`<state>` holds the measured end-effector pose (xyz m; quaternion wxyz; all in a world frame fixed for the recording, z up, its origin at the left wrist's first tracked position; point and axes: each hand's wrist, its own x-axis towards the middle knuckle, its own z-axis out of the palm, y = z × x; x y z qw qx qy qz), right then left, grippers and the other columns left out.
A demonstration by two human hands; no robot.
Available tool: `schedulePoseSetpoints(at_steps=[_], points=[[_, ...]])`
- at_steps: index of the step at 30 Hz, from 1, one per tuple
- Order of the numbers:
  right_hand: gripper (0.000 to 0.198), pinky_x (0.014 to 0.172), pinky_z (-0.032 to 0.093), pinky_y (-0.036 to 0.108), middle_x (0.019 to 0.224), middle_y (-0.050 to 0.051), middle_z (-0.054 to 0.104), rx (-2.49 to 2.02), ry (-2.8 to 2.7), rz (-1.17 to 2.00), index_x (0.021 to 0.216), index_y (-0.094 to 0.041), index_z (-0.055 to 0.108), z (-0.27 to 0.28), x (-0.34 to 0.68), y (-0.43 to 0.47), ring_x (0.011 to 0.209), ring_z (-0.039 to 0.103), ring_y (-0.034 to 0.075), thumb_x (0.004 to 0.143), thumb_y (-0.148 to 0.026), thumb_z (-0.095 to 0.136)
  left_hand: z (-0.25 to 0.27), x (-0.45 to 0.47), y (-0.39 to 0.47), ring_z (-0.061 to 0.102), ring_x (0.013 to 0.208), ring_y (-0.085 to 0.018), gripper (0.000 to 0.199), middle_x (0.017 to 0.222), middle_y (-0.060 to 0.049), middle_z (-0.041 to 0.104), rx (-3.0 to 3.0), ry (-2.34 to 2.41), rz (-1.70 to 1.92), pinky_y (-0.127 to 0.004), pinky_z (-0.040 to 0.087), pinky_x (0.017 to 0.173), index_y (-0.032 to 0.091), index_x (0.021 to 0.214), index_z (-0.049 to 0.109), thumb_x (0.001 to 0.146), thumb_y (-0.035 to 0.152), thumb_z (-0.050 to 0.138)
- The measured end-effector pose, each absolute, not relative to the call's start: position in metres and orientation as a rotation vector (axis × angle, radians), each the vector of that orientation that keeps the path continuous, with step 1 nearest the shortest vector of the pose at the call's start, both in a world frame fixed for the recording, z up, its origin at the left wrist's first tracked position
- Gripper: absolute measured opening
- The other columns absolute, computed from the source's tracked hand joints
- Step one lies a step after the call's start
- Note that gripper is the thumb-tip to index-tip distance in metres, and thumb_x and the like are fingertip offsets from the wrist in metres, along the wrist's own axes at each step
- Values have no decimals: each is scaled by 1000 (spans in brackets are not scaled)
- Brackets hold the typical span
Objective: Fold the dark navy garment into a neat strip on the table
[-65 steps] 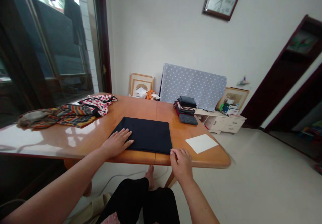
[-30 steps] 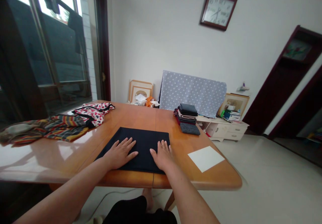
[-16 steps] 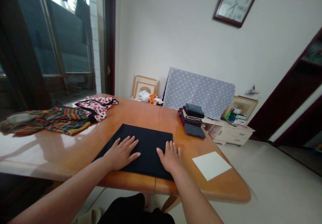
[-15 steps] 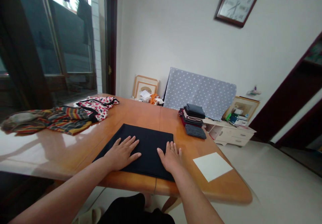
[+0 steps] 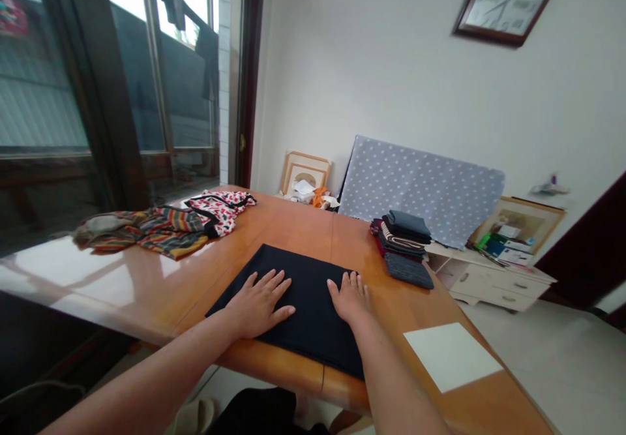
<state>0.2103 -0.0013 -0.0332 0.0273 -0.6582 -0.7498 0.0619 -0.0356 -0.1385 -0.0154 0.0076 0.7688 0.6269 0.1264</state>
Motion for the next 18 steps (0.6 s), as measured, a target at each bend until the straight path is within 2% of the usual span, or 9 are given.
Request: schedulePoseSetpoints(at_steps=[3,7,14,18], points=[[90,120,8,50,163,16,12,-2059,-2328,176,157,-9,20,-40,214,2,151,6,29,92,-72,13,-12,-35,-141,18,149,-35,83,161,-8,28,2381,1962,382,-62,15,115,27,152,36,89,77,15],[92,119,11,52,162,19,17,-2085,-2334,182,155,-8,23,-31,210,7,150,11,32,91,-73,16,-7,-33,-144,19,149,-35,83,161,-9,29,2372,1951,383,-63,16,115,26,152,37,89,77,14],[95,119,13,50,160,20,23,-1953,-2340,100,154,-4,26,-30,188,5,149,15,32,90,-74,14,-2,-32,-148,20,149,-35,85,160,-10,30,2361,1955,380,-63,18,115,26,152,36,89,78,13],[98,120,9,51,160,19,22,-2004,-2339,91,154,-5,27,-46,188,-1,150,11,32,88,-76,11,2,-32,-152,18,149,-34,86,161,-9,28,2334,1944,367,-63,16,115,26,152,35,88,78,12]])
